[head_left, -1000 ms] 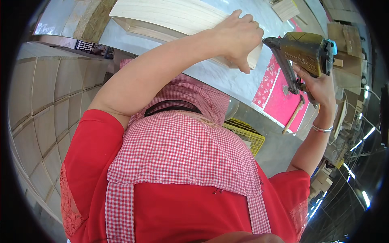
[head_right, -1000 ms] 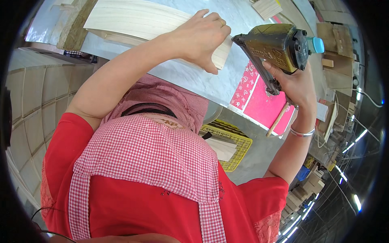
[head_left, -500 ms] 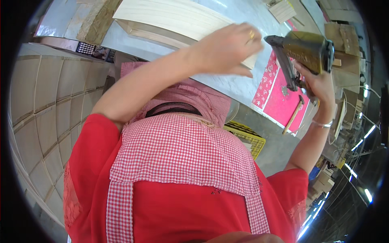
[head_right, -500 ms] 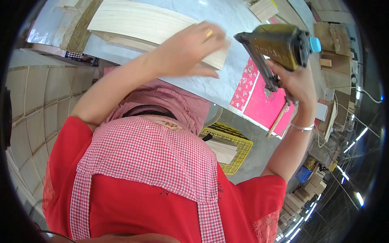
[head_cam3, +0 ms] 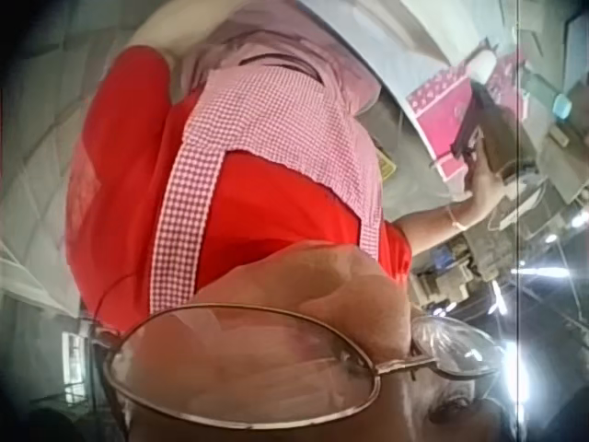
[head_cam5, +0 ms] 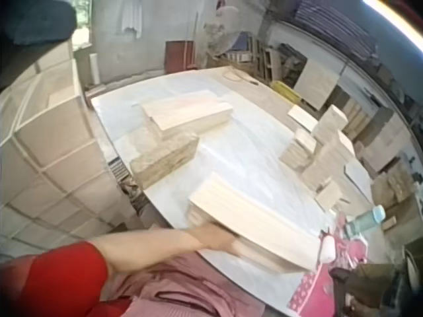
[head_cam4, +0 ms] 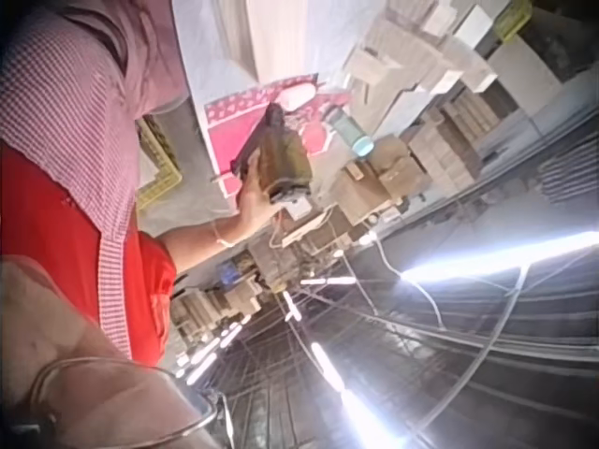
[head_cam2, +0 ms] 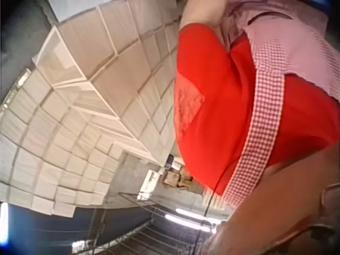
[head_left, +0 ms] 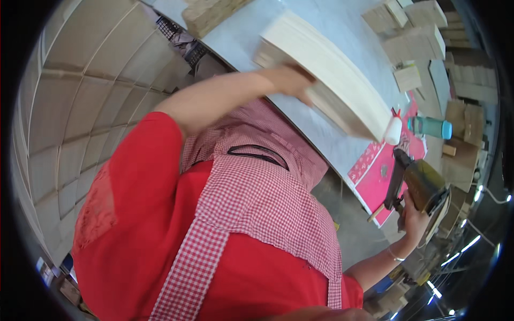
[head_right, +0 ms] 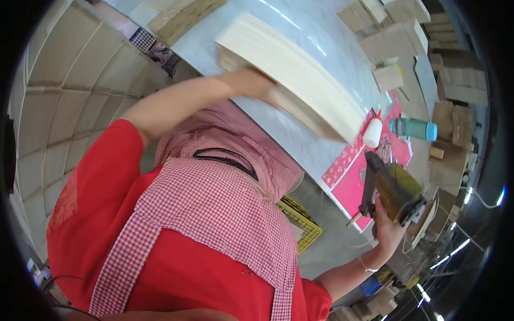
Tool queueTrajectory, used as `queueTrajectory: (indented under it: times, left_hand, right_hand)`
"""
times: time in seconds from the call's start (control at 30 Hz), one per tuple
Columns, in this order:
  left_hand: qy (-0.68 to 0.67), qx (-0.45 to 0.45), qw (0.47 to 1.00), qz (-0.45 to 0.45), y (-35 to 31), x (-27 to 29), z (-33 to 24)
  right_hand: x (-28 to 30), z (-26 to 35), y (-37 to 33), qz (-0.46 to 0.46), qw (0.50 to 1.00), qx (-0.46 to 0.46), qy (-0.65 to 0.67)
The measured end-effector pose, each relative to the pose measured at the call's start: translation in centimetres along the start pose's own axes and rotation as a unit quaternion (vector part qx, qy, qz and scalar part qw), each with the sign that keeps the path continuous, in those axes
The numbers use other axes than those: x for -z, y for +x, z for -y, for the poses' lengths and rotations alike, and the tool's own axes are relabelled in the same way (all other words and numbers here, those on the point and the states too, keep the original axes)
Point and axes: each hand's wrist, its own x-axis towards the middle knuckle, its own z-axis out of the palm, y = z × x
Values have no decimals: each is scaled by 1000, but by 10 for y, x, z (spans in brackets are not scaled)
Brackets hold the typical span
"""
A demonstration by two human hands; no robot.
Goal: Assembling small wooden boxes using wood glue and a pneumatic nail gun.
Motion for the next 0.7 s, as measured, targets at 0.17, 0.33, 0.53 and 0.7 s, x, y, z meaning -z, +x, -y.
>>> queueTrajectory:
  times: [0.17, 0.33, 0.53, 0.7]
  left_hand:
    - [-25, -25, 999, 21, 30, -52, -99]
    - [-261, -177, 946, 78, -32, 0, -111]
    - [-336, -42, 930, -145, -50, 69, -39]
    - [-304, -98, 935, -151, -8, 61, -12]
  right_hand:
    - [-4, 54, -8, 57, 997, 21, -43]
    - [-9, 57, -3, 49, 998, 28, -8]
    - [-5, 58, 23, 93, 988, 100, -69]
    - [-29, 99, 45, 154, 982, 89, -67]
